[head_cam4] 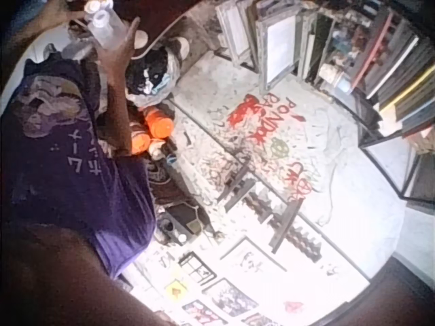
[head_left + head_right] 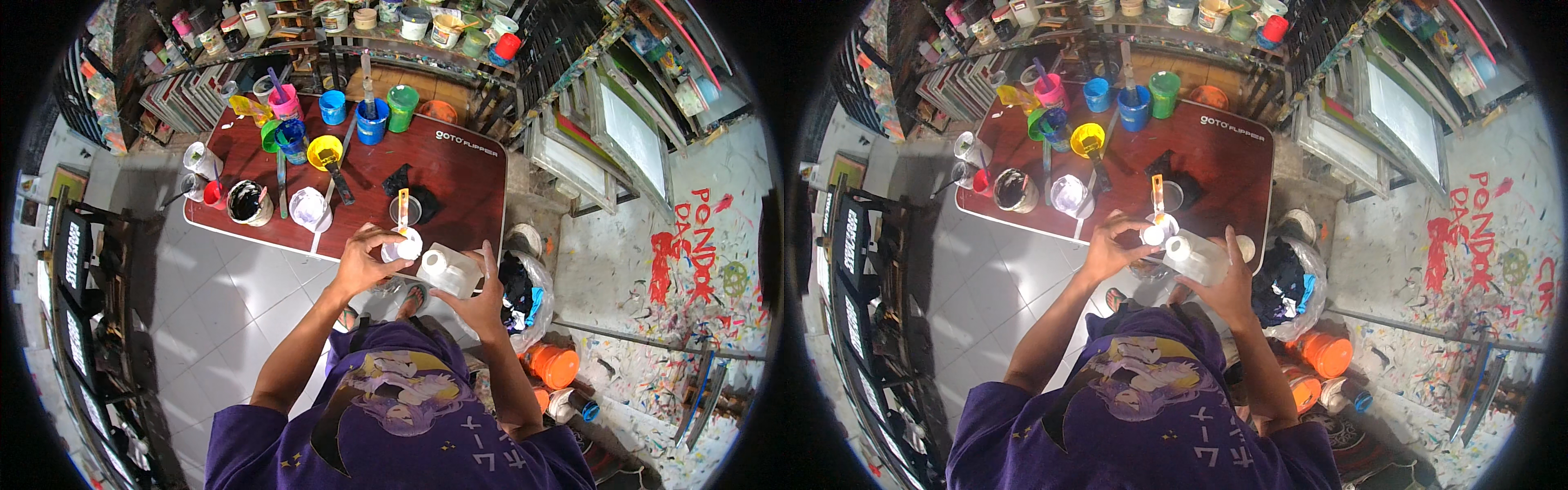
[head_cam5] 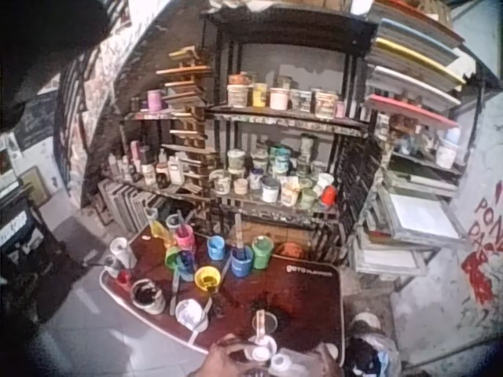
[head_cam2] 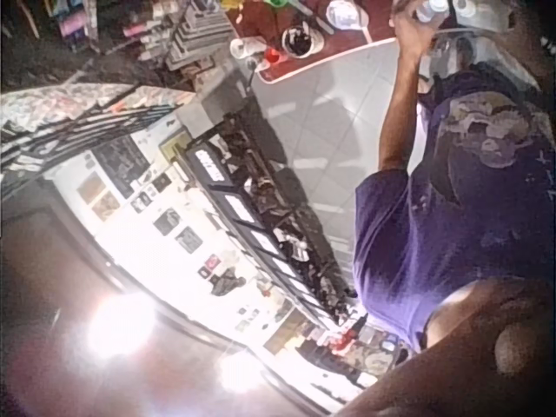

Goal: The person stands at a workbench in a cluttered room and prepares a mixture. They pour a white powder from a plastic bag into a clear plastic cup, then add a liquid from a white bottle. Using a small orange spatula, they stir the contents of the cup to combine the ingredients.

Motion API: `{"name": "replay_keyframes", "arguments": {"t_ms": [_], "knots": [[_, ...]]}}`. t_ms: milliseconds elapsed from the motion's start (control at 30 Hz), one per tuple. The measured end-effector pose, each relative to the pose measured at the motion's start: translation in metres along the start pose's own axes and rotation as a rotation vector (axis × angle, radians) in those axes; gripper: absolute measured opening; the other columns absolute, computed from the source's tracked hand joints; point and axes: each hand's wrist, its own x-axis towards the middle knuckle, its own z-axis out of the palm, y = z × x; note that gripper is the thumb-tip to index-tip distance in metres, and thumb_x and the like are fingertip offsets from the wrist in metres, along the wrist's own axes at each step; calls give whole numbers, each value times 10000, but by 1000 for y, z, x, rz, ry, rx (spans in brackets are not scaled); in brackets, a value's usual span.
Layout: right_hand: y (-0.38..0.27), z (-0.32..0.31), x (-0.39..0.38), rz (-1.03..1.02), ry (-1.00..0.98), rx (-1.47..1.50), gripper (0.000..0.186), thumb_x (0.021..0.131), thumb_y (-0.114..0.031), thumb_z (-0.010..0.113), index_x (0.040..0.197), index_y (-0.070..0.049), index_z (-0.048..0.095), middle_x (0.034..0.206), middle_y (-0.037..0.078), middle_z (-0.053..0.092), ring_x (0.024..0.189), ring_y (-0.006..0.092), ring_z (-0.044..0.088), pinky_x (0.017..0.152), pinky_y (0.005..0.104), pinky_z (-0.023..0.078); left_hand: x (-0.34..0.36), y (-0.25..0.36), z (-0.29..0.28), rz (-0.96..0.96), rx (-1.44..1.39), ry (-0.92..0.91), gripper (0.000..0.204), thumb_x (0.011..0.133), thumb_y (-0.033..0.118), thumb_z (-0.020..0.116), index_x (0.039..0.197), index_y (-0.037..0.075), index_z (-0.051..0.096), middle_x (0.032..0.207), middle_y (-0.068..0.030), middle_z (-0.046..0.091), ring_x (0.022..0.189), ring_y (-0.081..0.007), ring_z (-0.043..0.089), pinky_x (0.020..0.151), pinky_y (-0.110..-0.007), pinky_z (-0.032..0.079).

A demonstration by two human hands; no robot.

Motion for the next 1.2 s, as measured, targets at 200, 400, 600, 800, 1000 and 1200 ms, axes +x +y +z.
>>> {"name": "replay_keyframes", "arguments": {"t_ms": [200,400,600,800,1000,1200], "knots": [[-4,-9,-9,60,58,-18,1305,589,-244,1005,1585,-14,193,1204,179,675,1116,298,669,990,420,513,-2,-34,6,14,206,-62,394,691,249,890,1035,95,776,1026,-94,759,980,-266,677,969,-429,465],[-2,-19,-18,131,82,-36,1306,579,-232,1008,1581,-11,200,1217,175,673,1135,298,663,1004,424,506,5,-64,17,31,389,-263,367,744,296,828,1074,145,772,1084,-35,751,1042,-234,634,974,-407,439],[0,-27,-25,144,99,-39,1310,573,-215,1009,1575,12,196,1233,187,660,1133,307,663,1005,423,507,17,-75,26,187,561,-385,293,788,283,773,1062,180,773,1170,5,716,1091,-187,573,962,-368,414],[3,-30,-25,111,112,-9,1292,588,-213,1004,1566,37,197,1226,206,658,1124,311,669,986,420,521,24,-83,31,427,642,-443,304,765,230,749,1064,178,761,1158,41,640,1142,-182,536,949,-387,413],[10,-26,-27,101,149,17,1239,591,-270,1007,1535,54,274,1241,249,655,1134,332,677,968,423,546,28,-82,32,553,752,-440,263,806,184,658,1045,184,769,1137,35,623,1162,-169,520,933,-350,415],[8,-24,-24,65,164,8,1254,579,-244,1011,1541,58,265,1251,241,652,1142,327,670,977,417,536,31,-73,29,589,773,-429,281,810,181,636,1056,182,772,1137,29,624,1141,-176,534,917,-343,419]]}}
